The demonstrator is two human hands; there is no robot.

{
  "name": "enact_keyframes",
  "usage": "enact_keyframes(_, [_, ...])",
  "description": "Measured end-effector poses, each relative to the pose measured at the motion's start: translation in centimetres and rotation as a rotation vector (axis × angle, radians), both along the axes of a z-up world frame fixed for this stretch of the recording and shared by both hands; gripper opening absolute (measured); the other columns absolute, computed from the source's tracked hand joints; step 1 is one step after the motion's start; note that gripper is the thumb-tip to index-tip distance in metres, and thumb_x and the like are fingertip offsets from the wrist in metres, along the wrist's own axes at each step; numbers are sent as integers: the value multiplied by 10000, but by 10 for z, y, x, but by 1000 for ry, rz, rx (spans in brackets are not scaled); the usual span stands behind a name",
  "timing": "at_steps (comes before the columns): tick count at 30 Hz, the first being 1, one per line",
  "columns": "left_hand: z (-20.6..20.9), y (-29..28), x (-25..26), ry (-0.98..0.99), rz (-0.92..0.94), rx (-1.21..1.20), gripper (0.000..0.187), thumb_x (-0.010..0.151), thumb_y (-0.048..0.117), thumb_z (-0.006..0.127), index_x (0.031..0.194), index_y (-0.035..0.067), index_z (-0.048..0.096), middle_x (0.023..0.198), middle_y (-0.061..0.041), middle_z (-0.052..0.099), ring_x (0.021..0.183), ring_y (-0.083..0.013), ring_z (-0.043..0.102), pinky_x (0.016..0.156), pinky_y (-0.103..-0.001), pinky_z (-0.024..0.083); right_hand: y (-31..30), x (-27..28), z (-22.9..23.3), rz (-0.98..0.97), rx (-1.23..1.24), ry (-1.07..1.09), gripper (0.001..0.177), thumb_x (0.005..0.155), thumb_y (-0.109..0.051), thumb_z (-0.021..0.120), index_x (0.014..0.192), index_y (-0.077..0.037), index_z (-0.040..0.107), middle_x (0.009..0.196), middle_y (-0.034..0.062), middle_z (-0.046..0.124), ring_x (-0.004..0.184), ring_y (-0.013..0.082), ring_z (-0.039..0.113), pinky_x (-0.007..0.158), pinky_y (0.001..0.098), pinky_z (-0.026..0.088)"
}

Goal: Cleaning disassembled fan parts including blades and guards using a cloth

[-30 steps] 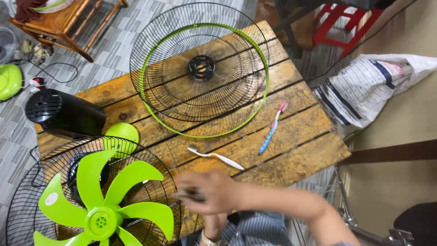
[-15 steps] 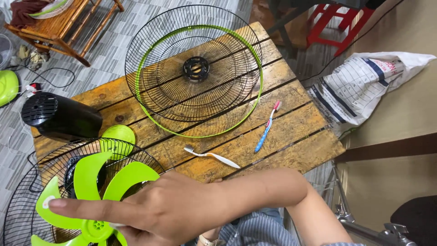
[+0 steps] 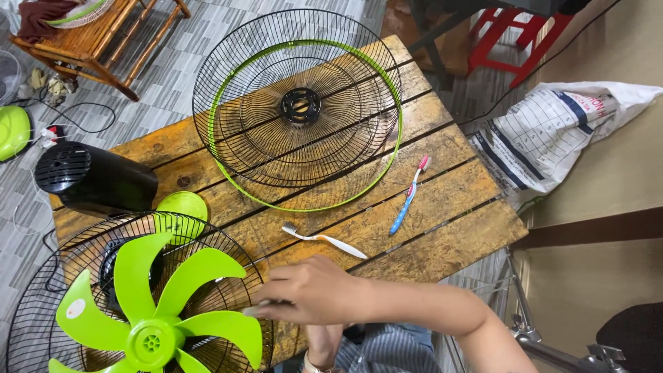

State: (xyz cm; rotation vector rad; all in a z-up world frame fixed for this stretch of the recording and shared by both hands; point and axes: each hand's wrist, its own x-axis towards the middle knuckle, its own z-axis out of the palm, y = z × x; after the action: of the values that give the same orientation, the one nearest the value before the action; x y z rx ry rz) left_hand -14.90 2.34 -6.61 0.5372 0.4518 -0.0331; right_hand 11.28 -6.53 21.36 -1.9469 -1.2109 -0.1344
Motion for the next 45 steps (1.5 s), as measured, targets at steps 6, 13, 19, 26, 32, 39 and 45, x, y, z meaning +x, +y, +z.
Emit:
enact_keyframes(6, [50, -20, 139, 17, 20, -8, 591, 1028, 560, 385, 1406, 134, 543, 1332, -64, 603, 1165, -244, 604, 970, -455, 495, -18, -15, -64, -86, -192, 155, 361, 1034, -423, 511, 1062, -140, 734, 899, 7, 677, 660, 89, 580, 602, 193, 485])
enact_keyframes(13, [31, -18, 136, -43, -6, -21, 561, 1097, 420, 232, 1360, 26, 534, 1374, -208, 571, 1284, -352, 549, 1072, -538, 417, -32, -38, -123, -325, -288, 71, 202, 913, -235, 733, 1024, -67, 736, 1019, 83, 675, 610, 134, 612, 488, 200, 509])
enact_keyframes(19, [59, -22, 143, 42, -25, -17, 567, 1085, 351, 234, 1501, 18, 429, 1406, -253, 561, 1252, -373, 555, 1063, -471, 425, -40, -59, -109, -391, -141, -30, 128, 908, -148, 722, 979, -43, 729, 943, 72, 586, 463, 108, 521, 366, 211, 414])
enact_keyframes(26, [68, -27, 149, -258, -30, 101, 579, 1015, 433, 512, 1429, 32, 457, 1273, -241, 604, 1217, -371, 565, 1052, -502, 457, -47, -74, -121, -401, -66, -124, 160, 894, -87, 704, 1036, -34, 754, 840, 70, 620, 462, 94, 526, 324, 196, 410])
enact_keyframes(32, [90, -26, 154, -132, -2, 42, 546, 1064, 415, 323, 1406, 11, 458, 1226, -286, 611, 1138, -379, 608, 1020, -506, 503, -57, -86, -119, -349, -6, -102, 100, 854, -83, 744, 948, -61, 770, 810, 33, 615, 429, 96, 478, 343, 224, 410])
enact_keyframes(39, [91, -25, 155, -50, 7, 19, 585, 1064, 439, 243, 1417, 19, 447, 1250, -299, 597, 1166, -409, 610, 1023, -535, 518, -69, -81, -123, -241, -99, 1, 66, 789, -105, 758, 807, -100, 695, 861, 3, 612, 466, 125, 520, 396, 257, 400])
enact_keyframes(45, [-1, -26, 133, -123, 57, -253, 619, 1068, 564, 304, 1384, 71, 506, 1237, -257, 644, 1136, -372, 630, 961, -475, 533, -37, -54, -57, -46, -43, 1, 485, 777, -229, 777, 1251, -177, 689, 892, 0, 618, 566, 197, 548, 536, 312, 446])
